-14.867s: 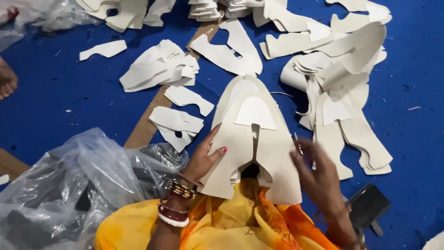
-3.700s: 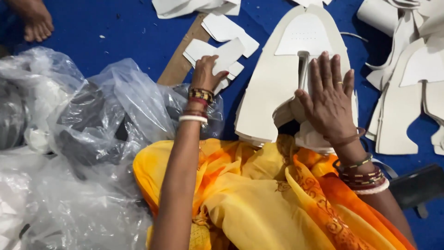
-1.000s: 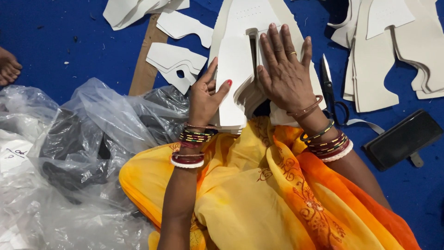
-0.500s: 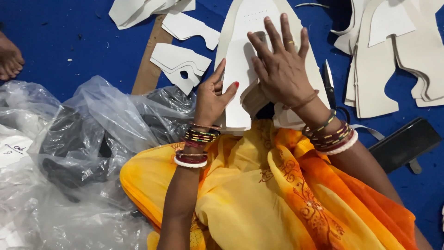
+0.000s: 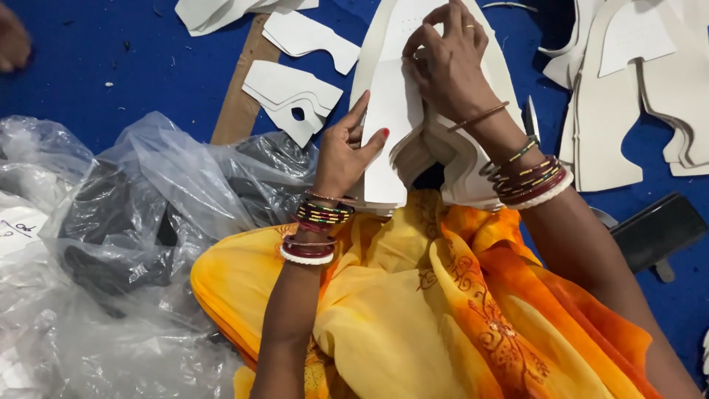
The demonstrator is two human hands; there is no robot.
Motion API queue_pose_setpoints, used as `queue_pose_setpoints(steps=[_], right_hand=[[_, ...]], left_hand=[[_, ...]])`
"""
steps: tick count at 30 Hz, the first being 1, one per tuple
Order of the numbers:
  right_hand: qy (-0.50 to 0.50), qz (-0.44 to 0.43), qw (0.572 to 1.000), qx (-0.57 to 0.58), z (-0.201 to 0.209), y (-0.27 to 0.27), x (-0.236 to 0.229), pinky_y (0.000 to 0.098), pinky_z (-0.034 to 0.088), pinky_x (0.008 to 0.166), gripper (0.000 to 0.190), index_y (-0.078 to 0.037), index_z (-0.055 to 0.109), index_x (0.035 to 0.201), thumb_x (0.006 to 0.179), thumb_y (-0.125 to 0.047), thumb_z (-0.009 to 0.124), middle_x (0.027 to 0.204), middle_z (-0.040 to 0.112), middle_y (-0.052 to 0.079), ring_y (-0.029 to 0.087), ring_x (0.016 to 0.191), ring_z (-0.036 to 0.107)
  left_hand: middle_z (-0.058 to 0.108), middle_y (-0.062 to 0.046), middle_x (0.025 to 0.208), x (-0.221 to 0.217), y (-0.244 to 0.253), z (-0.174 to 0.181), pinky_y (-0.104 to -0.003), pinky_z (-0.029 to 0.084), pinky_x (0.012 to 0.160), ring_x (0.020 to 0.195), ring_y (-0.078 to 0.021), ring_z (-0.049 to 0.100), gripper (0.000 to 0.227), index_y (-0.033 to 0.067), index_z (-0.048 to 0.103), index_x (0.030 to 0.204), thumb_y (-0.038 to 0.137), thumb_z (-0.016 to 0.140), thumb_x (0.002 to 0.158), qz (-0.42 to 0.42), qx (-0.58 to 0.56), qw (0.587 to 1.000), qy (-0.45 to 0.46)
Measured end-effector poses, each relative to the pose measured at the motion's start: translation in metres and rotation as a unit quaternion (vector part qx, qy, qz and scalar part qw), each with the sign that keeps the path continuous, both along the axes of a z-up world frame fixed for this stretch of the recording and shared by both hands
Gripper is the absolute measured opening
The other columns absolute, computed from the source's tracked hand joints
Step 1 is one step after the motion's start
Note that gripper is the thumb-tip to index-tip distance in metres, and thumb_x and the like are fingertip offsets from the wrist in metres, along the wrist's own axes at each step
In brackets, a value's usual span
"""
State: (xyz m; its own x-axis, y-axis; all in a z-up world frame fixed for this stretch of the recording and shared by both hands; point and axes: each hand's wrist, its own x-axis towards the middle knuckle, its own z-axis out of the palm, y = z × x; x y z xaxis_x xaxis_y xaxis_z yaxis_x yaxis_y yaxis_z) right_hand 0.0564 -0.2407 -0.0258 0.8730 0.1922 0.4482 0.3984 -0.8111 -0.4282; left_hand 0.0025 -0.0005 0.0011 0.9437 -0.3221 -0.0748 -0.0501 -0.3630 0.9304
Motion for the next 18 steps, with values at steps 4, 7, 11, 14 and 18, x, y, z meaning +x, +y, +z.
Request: queue_pose_setpoints(steps=[4, 7, 11, 14, 18], right_hand=[[-0.002, -0.009, 1.0, 0.008, -0.002, 0.001, 0.011, 0.0568, 0.028, 0.107, 0.015, -0.015, 0.074, 0.102, 0.091, -0.015, 0.085, 0.136, 0.05, 0.017, 0.039, 0.134, 0.041], [0.013, -0.059, 0.998, -0.026, 0.027, 0.014, 0.0, 0.0572, 0.025, 0.112, 0.011, -0.016, 0.075, 0.108, 0.098, -0.018, 0.08, 0.139, 0.054, 0.012, 0.034, 0.14, 0.041], [0.074, -0.041, 0.993, -0.08, 0.022, 0.032, -0.035, 0.061, 0.011, 0.121, 0.03, -0.012, 0.063, 0.136, 0.11, -0.027, 0.064, 0.156, 0.047, 0.011, 0.03, 0.152, 0.033], [0.139, 0.019, 0.987, -0.073, 0.033, 0.034, -0.056, 0.0613, -0.006, 0.122, 0.059, -0.008, 0.039, 0.163, 0.112, -0.038, 0.041, 0.171, 0.029, 0.012, 0.028, 0.159, 0.015], [0.154, 0.011, 0.987, -0.046, 0.04, 0.035, -0.059, 0.0582, -0.01, 0.122, 0.064, -0.01, 0.027, 0.167, 0.112, -0.042, 0.029, 0.174, 0.021, 0.011, 0.029, 0.16, 0.006]], left_hand=[[0.051, 0.006, 0.062, 0.0, 0.0, 0.003, -0.019, 0.038, 0.055, 0.057, -0.0023, 0.039, 0.076, 0.01, 0.041, 0.159, 0.017, 0.078, 0.092, 0.01, 0.016, 1.0, 0.019], [0.064, 0.004, 0.068, 0.0, -0.001, -0.001, -0.019, 0.046, 0.059, 0.061, -0.0006, 0.05, 0.075, 0.0101, 0.04, 0.158, 0.016, 0.077, 0.093, 0.012, 0.003, 1.0, 0.02], [0.077, 0.0, 0.088, 0.0, 0.004, -0.007, -0.019, 0.054, 0.07, 0.077, -0.0001, 0.063, 0.074, 0.0087, 0.041, 0.159, 0.013, 0.078, 0.095, -0.002, -0.047, 0.999, -0.013], [0.076, 0.001, 0.103, -0.013, 0.006, 0.02, -0.021, 0.057, 0.072, 0.084, -0.0006, 0.063, 0.074, 0.0102, 0.039, 0.16, 0.014, 0.076, 0.096, -0.001, -0.113, 0.993, 0.039], [0.063, 0.002, 0.076, -0.034, 0.026, 0.042, -0.021, 0.058, 0.066, 0.07, -0.0042, 0.06, 0.088, 0.0207, 0.034, 0.158, 0.015, 0.083, 0.085, -0.088, -0.014, 0.982, 0.169]])
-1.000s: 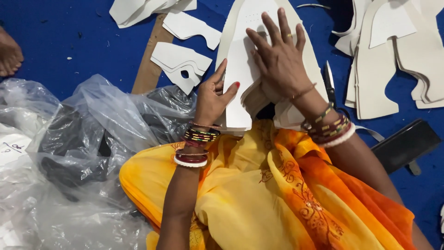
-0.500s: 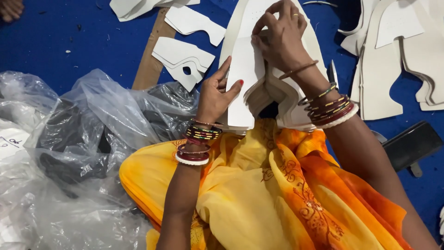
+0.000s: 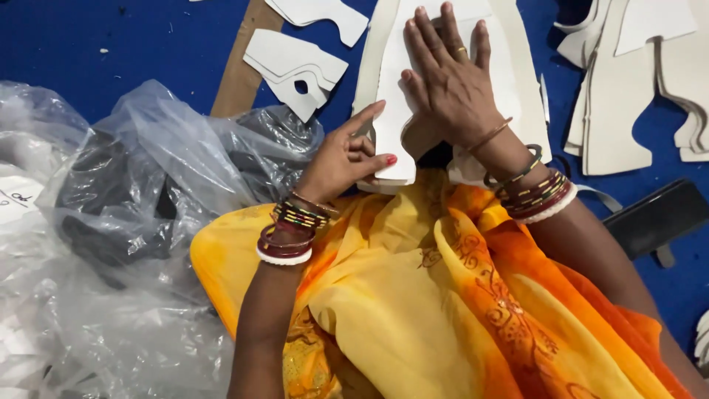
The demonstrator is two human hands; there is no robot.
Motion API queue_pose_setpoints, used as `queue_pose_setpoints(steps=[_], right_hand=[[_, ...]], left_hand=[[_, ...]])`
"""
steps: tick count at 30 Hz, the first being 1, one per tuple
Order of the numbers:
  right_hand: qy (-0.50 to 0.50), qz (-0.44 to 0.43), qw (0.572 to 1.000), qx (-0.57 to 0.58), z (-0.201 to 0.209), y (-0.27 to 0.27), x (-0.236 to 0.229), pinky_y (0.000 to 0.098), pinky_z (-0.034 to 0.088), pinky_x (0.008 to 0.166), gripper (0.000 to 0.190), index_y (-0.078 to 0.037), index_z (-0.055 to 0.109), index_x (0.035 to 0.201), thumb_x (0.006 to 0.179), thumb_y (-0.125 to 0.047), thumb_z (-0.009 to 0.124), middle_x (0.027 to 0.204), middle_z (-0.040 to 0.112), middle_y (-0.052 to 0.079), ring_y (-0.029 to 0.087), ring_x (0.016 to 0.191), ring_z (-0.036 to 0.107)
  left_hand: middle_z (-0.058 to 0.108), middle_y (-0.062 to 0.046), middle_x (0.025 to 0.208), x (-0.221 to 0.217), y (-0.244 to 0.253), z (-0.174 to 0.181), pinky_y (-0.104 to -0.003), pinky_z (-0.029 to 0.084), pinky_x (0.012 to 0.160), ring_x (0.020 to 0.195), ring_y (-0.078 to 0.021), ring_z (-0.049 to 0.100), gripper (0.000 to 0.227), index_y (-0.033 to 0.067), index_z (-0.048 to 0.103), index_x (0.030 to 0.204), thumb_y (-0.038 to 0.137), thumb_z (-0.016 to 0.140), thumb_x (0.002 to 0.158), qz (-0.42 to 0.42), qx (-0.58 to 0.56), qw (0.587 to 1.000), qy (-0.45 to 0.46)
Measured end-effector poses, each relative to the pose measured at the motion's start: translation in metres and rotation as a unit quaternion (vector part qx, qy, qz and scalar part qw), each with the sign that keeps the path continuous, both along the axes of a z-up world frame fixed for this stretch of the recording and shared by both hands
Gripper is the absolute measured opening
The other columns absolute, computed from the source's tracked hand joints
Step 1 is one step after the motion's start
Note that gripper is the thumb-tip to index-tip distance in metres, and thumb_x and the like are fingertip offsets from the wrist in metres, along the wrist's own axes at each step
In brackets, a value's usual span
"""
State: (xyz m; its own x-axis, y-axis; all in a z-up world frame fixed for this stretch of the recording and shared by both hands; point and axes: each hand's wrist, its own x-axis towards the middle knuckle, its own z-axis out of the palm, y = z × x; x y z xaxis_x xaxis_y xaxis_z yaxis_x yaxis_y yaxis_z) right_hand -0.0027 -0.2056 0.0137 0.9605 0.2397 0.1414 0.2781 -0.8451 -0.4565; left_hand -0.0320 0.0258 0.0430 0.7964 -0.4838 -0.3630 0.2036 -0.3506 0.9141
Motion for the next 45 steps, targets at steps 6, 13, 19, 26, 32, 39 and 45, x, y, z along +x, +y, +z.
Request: queue_pose_setpoints(steps=[6, 13, 19, 26, 32, 39, 45], right_hand=[[-0.005, -0.013, 1.0, -0.005, -0.009, 0.001, 0.0, 0.0606, -0.009, 0.122, 0.063, -0.009, 0.028, 0.167, 0.113, -0.042, 0.031, 0.173, 0.025, 0.012, 0.031, 0.16, 0.009], [-0.017, -0.014, 1.0, -0.005, -0.007, 0.0, -0.001, 0.0619, -0.007, 0.122, 0.061, -0.009, 0.029, 0.167, 0.114, -0.041, 0.032, 0.172, 0.029, 0.012, 0.03, 0.16, 0.012], [-0.02, -0.022, 1.0, -0.005, -0.009, 0.001, -0.001, 0.0609, -0.008, 0.121, 0.061, -0.01, 0.03, 0.167, 0.114, -0.041, 0.033, 0.171, 0.03, 0.012, 0.029, 0.16, 0.014], [-0.026, -0.021, 0.999, -0.006, -0.011, 0.001, -0.001, 0.0596, -0.008, 0.121, 0.061, -0.01, 0.03, 0.167, 0.115, -0.04, 0.033, 0.173, 0.03, 0.012, 0.029, 0.161, 0.013], [-0.013, -0.025, 1.0, -0.006, -0.01, 0.001, 0.001, 0.0586, -0.008, 0.121, 0.063, -0.012, 0.029, 0.167, 0.113, -0.043, 0.029, 0.173, 0.026, 0.01, 0.027, 0.16, 0.011], [-0.01, -0.026, 0.999, -0.015, -0.012, 0.001, 0.003, 0.0568, -0.009, 0.124, 0.064, -0.014, 0.028, 0.167, 0.11, -0.044, 0.028, 0.174, 0.022, 0.006, 0.025, 0.16, 0.004], [0.025, -0.035, 0.997, -0.061, -0.024, -0.005, 0.02, 0.0592, -0.012, 0.121, 0.063, -0.02, 0.026, 0.165, 0.108, -0.046, 0.029, 0.173, 0.018, -0.001, 0.023, 0.159, 0.0]], left_hand=[[0.064, 0.003, 0.084, -0.003, 0.011, -0.011, -0.023, 0.061, 0.07, 0.076, -0.005, 0.062, 0.074, 0.0161, 0.049, 0.155, 0.006, 0.081, 0.089, -0.004, -0.113, 0.991, 0.076], [0.063, 0.004, 0.094, -0.002, 0.01, -0.009, -0.022, 0.061, 0.068, 0.083, -0.0035, 0.064, 0.062, 0.0133, 0.057, 0.147, 0.006, 0.08, 0.091, -0.007, -0.116, 0.99, 0.074], [0.069, 0.005, 0.095, -0.005, 0.002, -0.011, -0.02, 0.059, 0.065, 0.077, -0.001, 0.064, 0.043, 0.0098, 0.064, 0.132, 0.008, 0.079, 0.091, -0.007, -0.074, 0.997, 0.021], [0.056, 0.005, 0.083, -0.01, -0.003, -0.014, -0.018, 0.054, 0.062, 0.07, 0.0006, 0.054, 0.04, 0.0104, 0.067, 0.131, 0.007, 0.079, 0.093, -0.019, -0.047, 0.998, -0.025], [0.059, 0.003, 0.075, -0.014, -0.013, 0.006, -0.02, 0.046, 0.056, 0.063, -0.0049, 0.053, 0.036, 0.0136, 0.069, 0.123, 0.014, 0.083, 0.089, -0.032, 0.1, 0.987, -0.122], [0.048, -0.012, 0.144, -0.022, -0.04, -0.01, -0.037, 0.048, 0.108, 0.13, -0.0258, 0.05, 0.059, 0.0115, 0.053, 0.141, 0.039, 0.078, 0.095, -0.066, 0.364, 0.855, -0.363], [0.005, -0.026, 0.172, -0.012, -0.062, -0.043, -0.052, 0.008, 0.131, 0.161, -0.0387, 0.003, 0.11, 0.0002, 0.008, 0.165, 0.062, 0.063, 0.093, -0.056, 0.293, 0.835, -0.462]])
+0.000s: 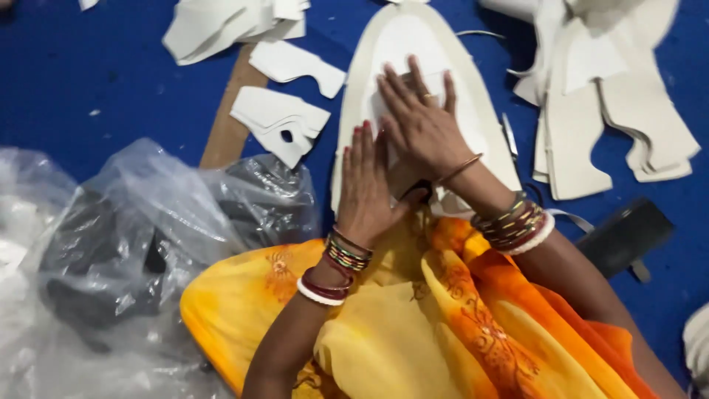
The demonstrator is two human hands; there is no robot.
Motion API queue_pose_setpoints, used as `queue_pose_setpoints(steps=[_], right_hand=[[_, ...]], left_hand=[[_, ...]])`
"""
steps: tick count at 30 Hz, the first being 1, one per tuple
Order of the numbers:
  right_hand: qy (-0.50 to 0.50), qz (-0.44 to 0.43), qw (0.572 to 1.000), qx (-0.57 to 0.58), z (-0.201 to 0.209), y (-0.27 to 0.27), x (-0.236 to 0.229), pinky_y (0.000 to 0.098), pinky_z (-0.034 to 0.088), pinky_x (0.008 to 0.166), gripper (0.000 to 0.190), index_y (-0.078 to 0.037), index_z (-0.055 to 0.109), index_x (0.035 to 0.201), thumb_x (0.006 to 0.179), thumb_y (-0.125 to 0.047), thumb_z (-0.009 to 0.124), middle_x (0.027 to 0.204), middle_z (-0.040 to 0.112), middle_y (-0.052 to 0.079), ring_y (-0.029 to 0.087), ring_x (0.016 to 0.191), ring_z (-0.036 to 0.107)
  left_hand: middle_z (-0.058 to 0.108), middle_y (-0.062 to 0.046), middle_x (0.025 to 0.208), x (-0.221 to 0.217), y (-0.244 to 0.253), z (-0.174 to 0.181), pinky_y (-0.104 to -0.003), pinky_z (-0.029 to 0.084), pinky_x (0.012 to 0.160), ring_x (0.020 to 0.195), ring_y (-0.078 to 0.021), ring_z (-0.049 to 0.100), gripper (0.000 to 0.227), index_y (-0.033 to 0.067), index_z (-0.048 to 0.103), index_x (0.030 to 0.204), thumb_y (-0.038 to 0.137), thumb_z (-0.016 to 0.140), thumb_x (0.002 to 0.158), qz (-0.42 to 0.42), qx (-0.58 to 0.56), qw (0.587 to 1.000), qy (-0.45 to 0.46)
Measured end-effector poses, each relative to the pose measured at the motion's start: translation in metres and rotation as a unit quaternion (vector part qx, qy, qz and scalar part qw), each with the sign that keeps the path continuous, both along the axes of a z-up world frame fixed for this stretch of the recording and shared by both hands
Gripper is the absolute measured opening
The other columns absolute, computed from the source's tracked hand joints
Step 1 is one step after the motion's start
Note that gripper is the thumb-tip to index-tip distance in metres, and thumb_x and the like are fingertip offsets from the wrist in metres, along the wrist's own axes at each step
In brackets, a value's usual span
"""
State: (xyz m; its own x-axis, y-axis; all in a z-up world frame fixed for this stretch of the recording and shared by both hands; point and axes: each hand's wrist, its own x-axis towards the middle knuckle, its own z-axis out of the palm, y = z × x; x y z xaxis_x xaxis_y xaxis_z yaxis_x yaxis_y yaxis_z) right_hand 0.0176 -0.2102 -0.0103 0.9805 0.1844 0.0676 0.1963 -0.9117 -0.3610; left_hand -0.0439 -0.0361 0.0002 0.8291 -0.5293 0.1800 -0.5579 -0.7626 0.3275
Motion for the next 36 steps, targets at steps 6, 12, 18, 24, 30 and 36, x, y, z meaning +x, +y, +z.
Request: queue_pose_setpoints(steps=[6, 12, 18, 24, 30, 36], right_hand=[[-0.04, 0.002, 0.999, -0.029, -0.012, 0.004, -0.01, 0.057, -0.013, 0.123, 0.068, -0.022, 0.026, 0.166, 0.108, -0.057, 0.029, 0.174, 0.018, 0.0, 0.022, 0.16, 0.003], [-0.041, 0.008, 0.998, 0.046, 0.009, -0.011, -0.012, 0.057, 0.0, 0.123, 0.068, -0.019, 0.031, 0.162, 0.105, -0.055, 0.039, 0.17, 0.025, 0.005, 0.027, 0.159, 0.01], [-0.117, -0.22, 0.937, 0.247, -0.005, -0.134, -0.037, 0.0434, 0.042, 0.118, 0.055, -0.01, 0.056, 0.144, 0.1, -0.041, 0.06, 0.153, 0.054, 0.014, 0.033, 0.144, 0.05], [0.019, -0.435, 0.9, -0.017, -0.124, -0.221, -0.099, 0.053, 0.039, 0.107, 0.099, -0.006, 0.04, 0.152, 0.077, -0.058, 0.08, 0.154, 0.034, 0.031, 0.047, 0.139, 0.035], [-0.068, -0.407, 0.909, 0.059, -0.165, -0.226, -0.129, 0.0488, 0.045, 0.107, 0.066, -0.012, 0.058, 0.139, 0.084, -0.042, 0.076, 0.149, 0.047, 0.027, 0.044, 0.134, 0.048], [-0.003, -0.492, 0.853, 0.171, -0.072, -0.226, -0.123, 0.0416, 0.059, 0.09, 0.033, -0.012, 0.076, 0.115, 0.096, -0.038, 0.067, 0.105, 0.077, 0.016, 0.033, 0.099, 0.076]], left_hand=[[0.003, -0.037, 0.165, -0.019, -0.009, 0.007, -0.058, 0.007, 0.128, 0.157, -0.0486, 0.003, 0.122, -0.0079, 0.01, 0.16, 0.067, 0.07, 0.084, 0.006, 0.008, 1.0, 0.023], [0.003, -0.046, 0.156, -0.033, -0.01, 0.022, -0.062, 0.006, 0.122, 0.149, -0.0571, 0.003, 0.13, -0.008, 0.014, 0.155, 0.07, 0.074, 0.071, 0.034, 0.096, 0.993, 0.053], [0.007, -0.041, 0.157, -0.04, 0.006, -0.026, -0.067, 0.006, 0.114, 0.148, -0.0543, 0.006, 0.132, -0.0054, 0.014, 0.155, 0.084, 0.058, 0.068, 0.035, -0.021, 0.999, -0.03], [0.01, -0.034, 0.16, -0.028, 0.001, -0.082, -0.066, 0.004, 0.116, 0.152, -0.0453, 0.005, 0.134, -0.0029, 0.015, 0.155, 0.094, 0.037, 0.064, 0.032, -0.068, 0.989, -0.127], [0.012, -0.037, 0.158, -0.019, 0.011, -0.082, -0.066, 0.007, 0.112, 0.149, -0.0485, 0.007, 0.13, -0.0038, 0.015, 0.154, 0.093, 0.038, 0.069, -0.012, -0.067, 0.991, -0.111], [0.017, -0.023, 0.166, 0.0, 0.022, -0.005, -0.068, 0.006, 0.115, 0.15, -0.0407, 0.008, 0.103, 0.0218, 0.026, 0.161, 0.079, 0.052, 0.079, 0.019, 0.215, 0.971, 0.099]])
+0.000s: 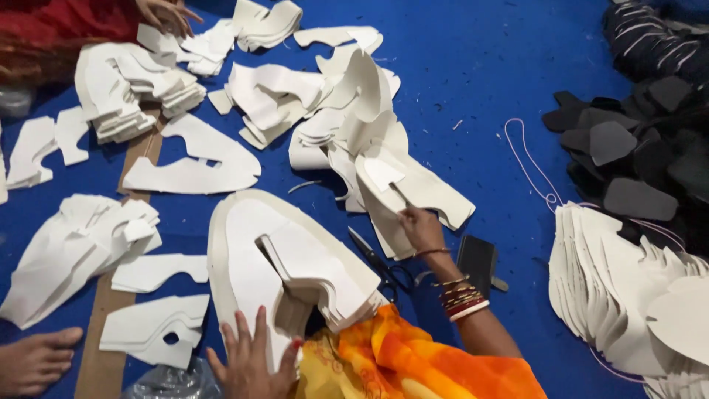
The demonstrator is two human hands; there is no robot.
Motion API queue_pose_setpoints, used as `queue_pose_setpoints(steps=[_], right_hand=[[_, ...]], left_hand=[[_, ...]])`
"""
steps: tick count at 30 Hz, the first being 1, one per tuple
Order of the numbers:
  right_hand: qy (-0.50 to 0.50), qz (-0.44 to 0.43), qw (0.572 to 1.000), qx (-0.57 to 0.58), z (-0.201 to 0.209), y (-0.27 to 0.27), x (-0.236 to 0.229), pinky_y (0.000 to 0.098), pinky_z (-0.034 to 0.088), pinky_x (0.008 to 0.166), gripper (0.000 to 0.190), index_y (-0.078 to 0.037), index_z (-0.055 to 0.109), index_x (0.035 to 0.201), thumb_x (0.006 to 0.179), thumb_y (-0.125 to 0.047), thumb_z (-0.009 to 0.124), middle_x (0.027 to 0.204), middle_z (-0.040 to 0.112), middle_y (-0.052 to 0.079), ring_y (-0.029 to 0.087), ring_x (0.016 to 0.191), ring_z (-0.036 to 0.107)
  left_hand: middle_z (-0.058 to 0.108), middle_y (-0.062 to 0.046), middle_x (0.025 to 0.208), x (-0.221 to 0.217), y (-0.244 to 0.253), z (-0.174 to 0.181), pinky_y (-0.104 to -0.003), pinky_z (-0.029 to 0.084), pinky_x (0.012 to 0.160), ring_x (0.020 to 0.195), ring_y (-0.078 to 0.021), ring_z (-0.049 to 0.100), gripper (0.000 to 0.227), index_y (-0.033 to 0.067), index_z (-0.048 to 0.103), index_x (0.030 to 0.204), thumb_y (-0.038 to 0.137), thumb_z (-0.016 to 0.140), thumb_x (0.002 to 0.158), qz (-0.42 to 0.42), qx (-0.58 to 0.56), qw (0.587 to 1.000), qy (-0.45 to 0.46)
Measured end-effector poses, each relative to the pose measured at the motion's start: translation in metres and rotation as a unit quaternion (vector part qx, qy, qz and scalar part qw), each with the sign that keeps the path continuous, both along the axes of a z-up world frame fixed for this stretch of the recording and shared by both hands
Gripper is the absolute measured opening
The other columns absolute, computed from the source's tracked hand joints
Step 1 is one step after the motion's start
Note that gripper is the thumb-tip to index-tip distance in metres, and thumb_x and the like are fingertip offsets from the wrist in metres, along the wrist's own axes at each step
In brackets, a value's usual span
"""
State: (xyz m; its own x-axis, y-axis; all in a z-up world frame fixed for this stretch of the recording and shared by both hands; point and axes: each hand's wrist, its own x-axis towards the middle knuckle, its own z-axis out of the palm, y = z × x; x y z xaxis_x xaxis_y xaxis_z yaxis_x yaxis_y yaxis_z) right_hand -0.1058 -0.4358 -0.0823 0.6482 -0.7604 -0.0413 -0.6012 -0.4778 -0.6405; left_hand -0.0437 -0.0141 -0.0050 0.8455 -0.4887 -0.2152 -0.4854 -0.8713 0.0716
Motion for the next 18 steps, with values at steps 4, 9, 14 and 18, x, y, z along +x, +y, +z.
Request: queue_pose_setpoints(steps=[4, 9, 14, 18], right_hand=[[0.032, 0.014, 0.981, 0.193, 0.036, 0.001, 0.003, 0.036, 0.055, 0.083, 0.035, -0.01, 0.079, 0.106, 0.082, -0.036, 0.081, 0.1, 0.079, 0.01, 0.026, 0.095, 0.073], [-0.037, 0.017, 0.908, 0.417, -0.037, -0.007, 0.001, 0.0315, 0.049, 0.075, 0.03, -0.01, 0.074, 0.102, 0.085, -0.034, 0.08, 0.099, 0.068, 0.004, 0.016, 0.092, 0.06], [-0.136, -0.087, 0.865, 0.474, -0.028, 0.011, -0.014, 0.0323, 0.051, 0.072, 0.023, -0.008, 0.072, 0.096, 0.088, -0.029, 0.072, 0.089, 0.064, 0.0, 0.015, 0.081, 0.058], [-0.266, 0.038, 0.943, 0.199, 0.106, 0.063, -0.031, 0.0279, 0.056, 0.077, 0.016, -0.005, 0.065, 0.106, 0.1, -0.019, 0.068, 0.096, 0.068, 0.003, 0.016, 0.088, 0.067]], left_hand=[[0.047, -0.014, 0.153, -0.004, 0.011, 0.027, -0.066, 0.021, 0.114, 0.15, -0.047, 0.024, 0.063, 0.022, 0.059, 0.138, 0.048, 0.066, 0.081, -0.06, -0.274, 0.956, -0.09], [0.052, -0.014, 0.149, -0.017, 0.01, 0.078, -0.06, 0.029, 0.117, 0.15, -0.0492, 0.027, 0.051, 0.0124, 0.062, 0.136, 0.03, 0.069, 0.089, -0.096, -0.34, 0.935, 0.005], [0.053, -0.015, 0.152, -0.027, 0.015, 0.101, -0.057, 0.031, 0.121, 0.153, -0.0469, 0.03, 0.045, 0.0099, 0.062, 0.139, 0.025, 0.066, 0.096, -0.125, -0.333, 0.934, 0.025], [0.055, -0.01, 0.154, -0.029, 0.012, 0.112, -0.05, 0.035, 0.124, 0.155, -0.0402, 0.038, 0.049, 0.0102, 0.058, 0.144, 0.029, 0.064, 0.099, -0.101, -0.393, 0.911, 0.073]])
